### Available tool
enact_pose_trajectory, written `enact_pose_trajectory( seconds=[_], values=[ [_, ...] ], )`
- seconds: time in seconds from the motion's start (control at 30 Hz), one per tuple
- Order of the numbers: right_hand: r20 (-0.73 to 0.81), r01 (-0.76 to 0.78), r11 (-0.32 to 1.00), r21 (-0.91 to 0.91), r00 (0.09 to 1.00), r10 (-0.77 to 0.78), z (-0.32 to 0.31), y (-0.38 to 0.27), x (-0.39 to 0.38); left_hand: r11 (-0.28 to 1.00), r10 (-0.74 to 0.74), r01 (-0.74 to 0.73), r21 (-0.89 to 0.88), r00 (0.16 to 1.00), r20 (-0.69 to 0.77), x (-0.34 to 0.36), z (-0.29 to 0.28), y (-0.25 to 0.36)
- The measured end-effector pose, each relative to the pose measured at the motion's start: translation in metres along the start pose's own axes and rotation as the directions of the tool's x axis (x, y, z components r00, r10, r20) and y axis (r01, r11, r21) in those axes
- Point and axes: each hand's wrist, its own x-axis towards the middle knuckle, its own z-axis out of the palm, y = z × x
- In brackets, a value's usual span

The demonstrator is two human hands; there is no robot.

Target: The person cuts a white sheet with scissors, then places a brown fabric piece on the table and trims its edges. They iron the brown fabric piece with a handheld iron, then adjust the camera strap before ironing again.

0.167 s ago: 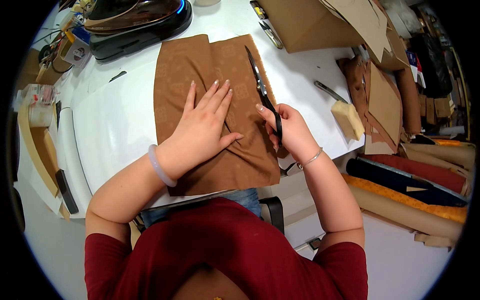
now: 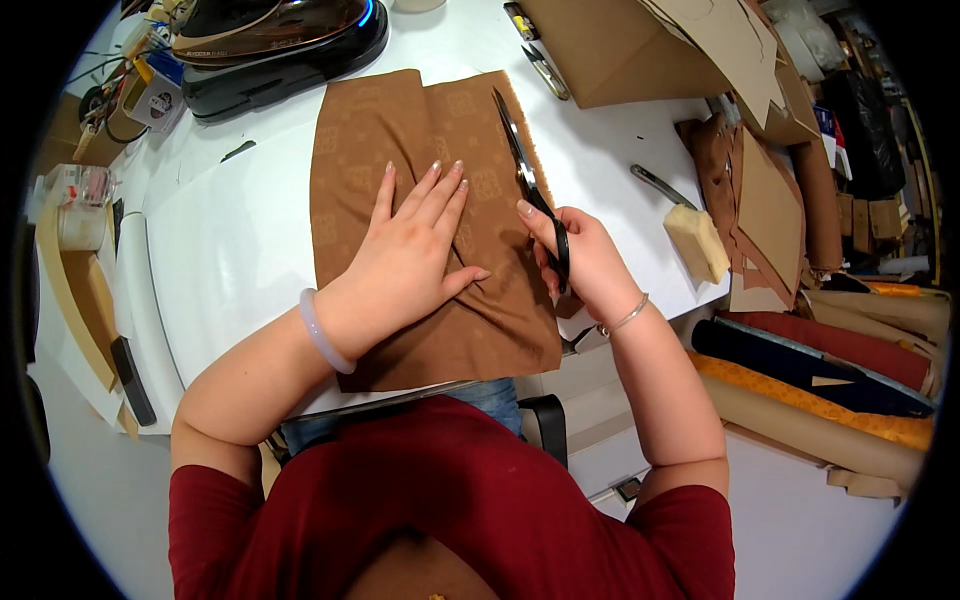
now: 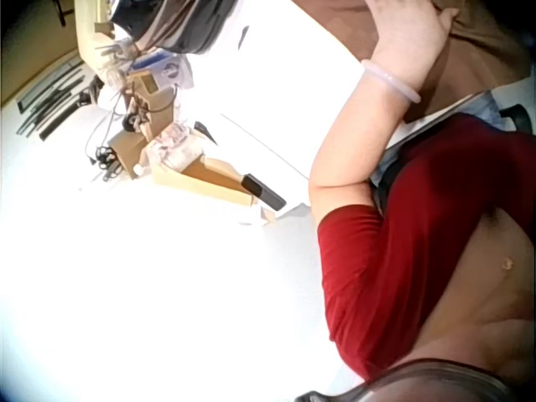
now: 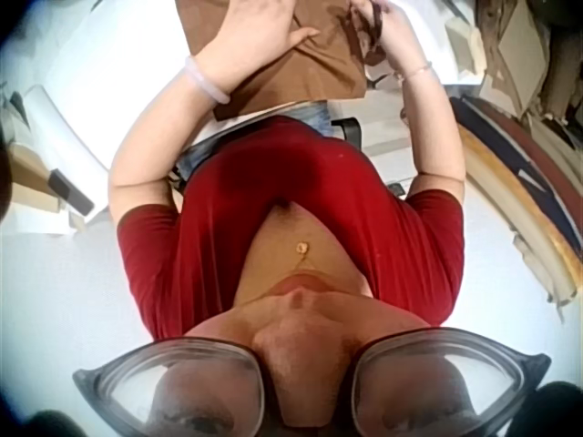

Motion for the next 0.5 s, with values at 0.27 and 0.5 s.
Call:
enact_pose_trajectory(
  seconds=[0.27, 0.5],
  values=[
    [0.023, 0.024, 0.998, -0.053, 0.999, -0.023, -0.006, 0.0, 0.015, 1.0, -0.003, 0.003, -0.01, 1.0, 0.005, 0.0, 0.0, 0.0],
    [0.026, 0.016, 0.999, -0.039, 1.0, -0.015, -0.003, -0.017, 0.022, 1.0, 0.001, -0.001, 0.022, 1.0, 0.01, 0.0, -0.001, 0.0]
  ],
)
